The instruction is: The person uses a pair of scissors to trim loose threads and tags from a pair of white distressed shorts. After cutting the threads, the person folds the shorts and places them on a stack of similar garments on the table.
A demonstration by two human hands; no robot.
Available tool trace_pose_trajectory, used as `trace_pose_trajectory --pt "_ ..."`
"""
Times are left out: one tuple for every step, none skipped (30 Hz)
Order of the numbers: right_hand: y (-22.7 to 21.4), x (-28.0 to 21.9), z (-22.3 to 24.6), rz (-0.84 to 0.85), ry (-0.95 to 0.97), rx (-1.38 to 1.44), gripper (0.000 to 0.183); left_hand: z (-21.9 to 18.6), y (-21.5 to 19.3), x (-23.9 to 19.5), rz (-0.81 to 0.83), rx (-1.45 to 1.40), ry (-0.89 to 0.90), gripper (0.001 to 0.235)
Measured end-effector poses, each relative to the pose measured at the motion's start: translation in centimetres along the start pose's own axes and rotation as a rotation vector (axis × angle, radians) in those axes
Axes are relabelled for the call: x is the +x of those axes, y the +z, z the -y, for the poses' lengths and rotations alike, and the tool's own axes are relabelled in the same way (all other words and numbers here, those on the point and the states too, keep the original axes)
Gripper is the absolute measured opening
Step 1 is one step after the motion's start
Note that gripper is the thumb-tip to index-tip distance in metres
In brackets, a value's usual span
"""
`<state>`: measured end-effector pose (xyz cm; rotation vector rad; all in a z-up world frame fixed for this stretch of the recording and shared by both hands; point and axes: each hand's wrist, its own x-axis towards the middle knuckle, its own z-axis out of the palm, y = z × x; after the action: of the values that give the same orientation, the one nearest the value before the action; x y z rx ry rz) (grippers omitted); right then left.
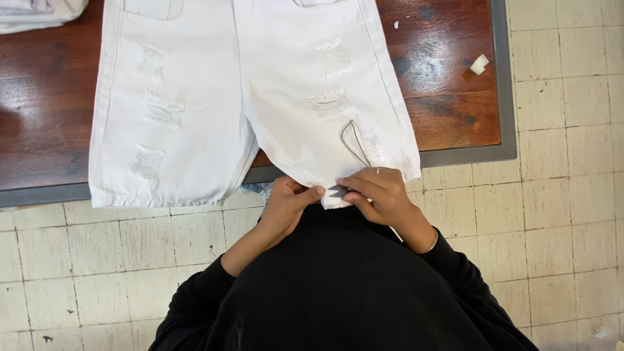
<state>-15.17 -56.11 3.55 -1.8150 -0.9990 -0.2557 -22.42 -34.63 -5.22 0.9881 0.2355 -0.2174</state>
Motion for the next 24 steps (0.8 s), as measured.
trace_pose_trajectory --pt "0.2 0.1 0.2 -0.009 0.004 -0.008 0.029 0.6 -0.6 -0.1 0.011 0.004 -0.004 0.038" --pt "0.2 0.2 0.5 -0.022 -0.037 -0.035 0.029 1.3 -1.0 0.1 -0.007 -0.001 -0.015 0.041" --pt "0.1 0.2 0.7 -0.035 -0.077 -0.063 0.029 2.0 -1.4 0.3 -0.024 -0.005 -0.026 0.044" --pt "0.1 0.3 1.1 -0.050 -0.064 -0.084 0.029 0.8 -0.6 0.1 0.000 -0.001 -0.041 0.044" --pt "0.0 0.5 1.4 0.012 -0.076 -0.087 0.038 -0.4 0.2 -0.2 -0.022 0.001 -0.053 0.043" --pt "0.1 0.6 1.8 0.076 -0.088 -0.088 0.049 -1.5 0.9 -0.6 -0.047 0.003 -0.065 0.043" --pt "-0.1 0.7 2.1 0.063 -0.073 -0.106 0.049 -0.1 -0.4 -0.3 -0.025 0.008 -0.078 0.043" --pt "-0.3 0.8 2.4 0.081 -0.134 -0.155 0.035 1.4 -1.7 0.0 -0.026 -0.014 -0.099 0.044" --pt "-0.4 1.0 2.7 0.101 -0.194 -0.205 0.022 2.8 -3.1 0.3 -0.028 -0.036 -0.120 0.046" --pt "-0.2 -0.2 2.1 0.096 -0.185 -0.213 0.022 1.8 -2.3 0.2 -0.018 -0.034 -0.128 0.046" --pt "0.1 -1.3 1.5 0.159 -0.200 -0.150 0.018 0.8 -1.5 0.1 -0.023 -0.030 -0.136 0.048" --pt "0.5 -2.5 0.9 0.223 -0.217 -0.079 0.015 -0.2 -0.8 -0.3 -0.036 -0.026 -0.144 0.050" --pt "-0.2 -2.6 1.0 0.220 -0.210 -0.080 0.015 -2.1 1.0 -0.7 -0.034 -0.024 -0.151 0.050" --pt "-0.7 -2.7 0.9 0.174 -0.143 -0.023 0.019 -4.1 2.8 -1.0 -0.025 0.032 -0.130 0.040" --pt "-1.2 -2.7 0.9 0.128 -0.077 0.034 0.041 -6.1 4.4 -1.4 -0.016 0.088 -0.109 0.030" --pt "-2.2 -3.6 0.1 0.130 -0.077 0.036 0.041 -4.4 2.9 -1.2 -0.019 0.086 -0.109 0.030" --pt "-3.1 -4.4 -0.6 0.044 -0.007 -0.003 0.037 -2.8 1.4 -1.0 0.009 0.176 -0.091 0.022" --pt "-3.9 -5.3 -1.4 -0.045 0.062 -0.042 0.035 -1.2 -0.2 -0.9 0.037 0.268 -0.074 0.021" --pt "-5.1 -5.9 -1.6 -0.044 0.062 -0.040 0.035 -2.9 0.3 -1.1 0.034 0.269 -0.074 0.021" --pt "-6.3 -6.4 -1.9 -0.113 0.176 -0.134 0.022 -4.6 0.8 -1.2 0.113 0.721 -0.127 0.042" --pt "-7.5 -7.0 -2.1 -0.182 0.291 -0.228 0.010 -6.4 1.4 -1.3 0.192 1.170 -0.180 0.074" --pt "-7.9 -8.4 -2.6 -0.185 0.292 -0.232 0.010 -7.8 1.8 -1.6 0.197 1.172 -0.178 0.074" --pt "-8.3 -9.8 -3.2 -0.261 0.363 -0.329 0.006 -9.2 2.3 -1.9 0.289 1.381 -0.198 0.070" --pt "-8.7 -11.3 -3.7 -0.336 0.434 -0.427 0.011 -10.6 2.8 -2.2 0.383 1.588 -0.218 0.066"
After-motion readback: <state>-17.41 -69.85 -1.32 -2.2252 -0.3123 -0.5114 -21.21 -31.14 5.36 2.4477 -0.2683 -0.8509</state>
